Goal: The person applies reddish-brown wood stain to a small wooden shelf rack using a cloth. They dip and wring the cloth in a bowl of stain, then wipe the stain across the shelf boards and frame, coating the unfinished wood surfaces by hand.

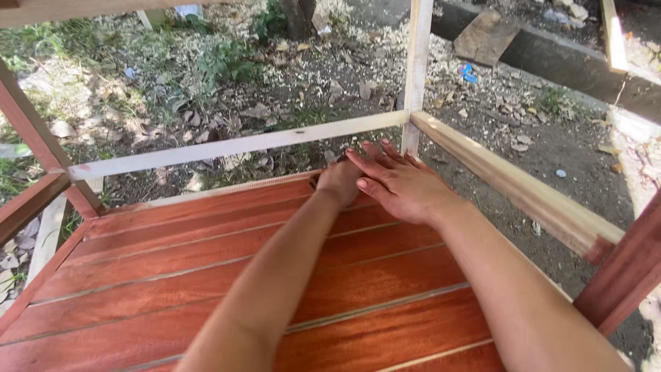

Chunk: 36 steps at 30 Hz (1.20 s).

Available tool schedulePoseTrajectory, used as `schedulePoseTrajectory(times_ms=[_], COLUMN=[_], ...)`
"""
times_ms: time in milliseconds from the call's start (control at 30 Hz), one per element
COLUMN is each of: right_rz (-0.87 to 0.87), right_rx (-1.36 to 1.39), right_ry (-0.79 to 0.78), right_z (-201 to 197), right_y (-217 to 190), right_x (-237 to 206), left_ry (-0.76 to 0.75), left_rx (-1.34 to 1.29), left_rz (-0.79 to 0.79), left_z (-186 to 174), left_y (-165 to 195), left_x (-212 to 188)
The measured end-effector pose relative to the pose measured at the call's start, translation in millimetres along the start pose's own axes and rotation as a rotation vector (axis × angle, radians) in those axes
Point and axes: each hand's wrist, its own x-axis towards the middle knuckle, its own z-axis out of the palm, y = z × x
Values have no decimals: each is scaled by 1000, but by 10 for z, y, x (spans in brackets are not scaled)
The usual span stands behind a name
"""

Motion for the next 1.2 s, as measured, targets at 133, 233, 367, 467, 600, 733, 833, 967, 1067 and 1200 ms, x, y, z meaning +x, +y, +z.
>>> schedulePoseTrajectory(times_ms=[133, 233, 367, 467, 600, 733, 833, 967, 1067, 1200], right_rz=[22, 18, -65, -112, -116, -150, -303, -335, -383, -362], right_rx=[-53, 11, 53, 97, 14, -125, -18, 262, 312, 281], right_ry=[-90, -67, -60, -84, -143, -146, 93, 454, 592, 579], right_z=[-5, -46, -7, 95, 246, 239, 46, -372, -444, -347], right_y=[-31, -73, -234, -317, -325, -360, -363, -83, 107, 194], right_x=[-102, -155, -95, -29, 32, 72, 37, -95, -193, -178], left_ry=[165, 5, 31, 350, -6, 63, 227, 80, 18, 41], left_rx=[69, -649, 337, 446, 534, 332, 190, -1, -22, -106], left_rz=[278, -75, -495, -288, -579, -82, 377, 210, 195, 128], left_z=[-130, -459, -1100, -1258, -1041, -660, -360, 33, 202, 201], left_y=[-645, -1556, -2700, -3015, -2720, -2074, -1410, -353, 416, 638], left_x=[-254, -686, -1563, -1941, -1725, -1270, -781, -67, 305, 384])
